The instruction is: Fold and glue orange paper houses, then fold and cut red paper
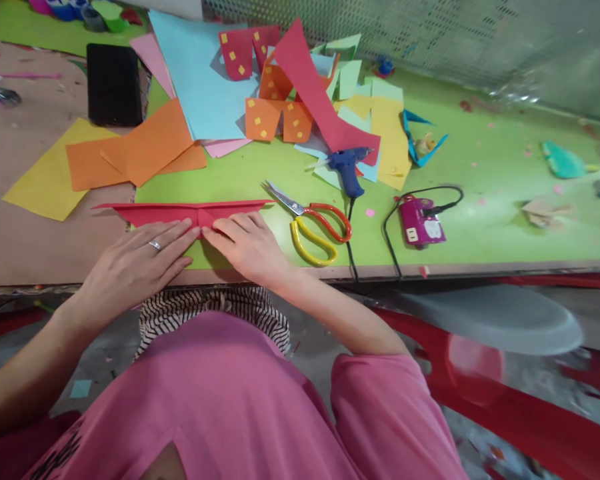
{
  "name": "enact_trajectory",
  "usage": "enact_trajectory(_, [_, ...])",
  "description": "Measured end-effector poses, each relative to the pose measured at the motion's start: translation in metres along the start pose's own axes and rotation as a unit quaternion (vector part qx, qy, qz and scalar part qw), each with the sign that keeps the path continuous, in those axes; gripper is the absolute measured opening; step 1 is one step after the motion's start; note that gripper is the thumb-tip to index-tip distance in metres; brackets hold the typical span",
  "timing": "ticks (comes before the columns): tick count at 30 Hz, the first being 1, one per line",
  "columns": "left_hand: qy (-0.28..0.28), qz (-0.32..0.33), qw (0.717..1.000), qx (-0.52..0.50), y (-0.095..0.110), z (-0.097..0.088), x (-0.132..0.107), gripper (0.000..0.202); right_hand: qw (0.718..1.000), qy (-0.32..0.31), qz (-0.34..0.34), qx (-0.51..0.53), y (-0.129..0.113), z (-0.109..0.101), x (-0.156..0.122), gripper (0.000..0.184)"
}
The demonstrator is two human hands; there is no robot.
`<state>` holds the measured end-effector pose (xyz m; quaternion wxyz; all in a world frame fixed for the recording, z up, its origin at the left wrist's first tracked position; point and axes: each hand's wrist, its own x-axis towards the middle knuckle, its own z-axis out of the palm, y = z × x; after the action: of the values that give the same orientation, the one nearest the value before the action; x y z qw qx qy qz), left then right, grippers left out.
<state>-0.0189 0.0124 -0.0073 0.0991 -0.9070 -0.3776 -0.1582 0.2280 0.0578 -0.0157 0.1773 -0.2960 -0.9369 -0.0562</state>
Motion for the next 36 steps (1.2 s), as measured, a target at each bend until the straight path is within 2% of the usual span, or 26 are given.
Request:
enact_trajectory(3, [0.005,-0.008,0.999,-0.038,-0.0029,0.0013,-0.0034,0.046,1.0,0.008,0.013,0.023,0.0014,0.0052,-0.0027,0.03])
enact_trajectory(6, [-0.022,-0.018,0.997,-0.07,-0.0067,0.0013,-0.0051,0.054,0.999,0.021,0.014,0.047,0.0029,0.0089,-0.0032,0.029])
enact_trajectory(10, [-0.043,-0.041,0.995,-0.077,-0.0095,0.0025,-0.003,0.056,0.995,-0.007,0.032,0.097,0.0039,0.0088,-0.0028,0.032])
enact_trajectory(15, [-0.027,-0.05,0.995,-0.084,-0.0098,0.0025,-0.0022,0.047,0.994,-0.024,0.049,0.099,0.0029,0.0065,-0.0019,0.033])
enact_trajectory(25, [0.018,-0.027,0.996,-0.085,-0.0091,-0.0022,-0.0025,0.047,0.996,-0.014,0.047,0.072,0.0032,0.0059,-0.0027,0.033])
enact_trajectory(36, [0.029,0.006,0.998,-0.054,-0.0089,0.0004,-0.0009,0.045,0.997,-0.007,0.052,0.058,0.0,0.0052,-0.002,0.034])
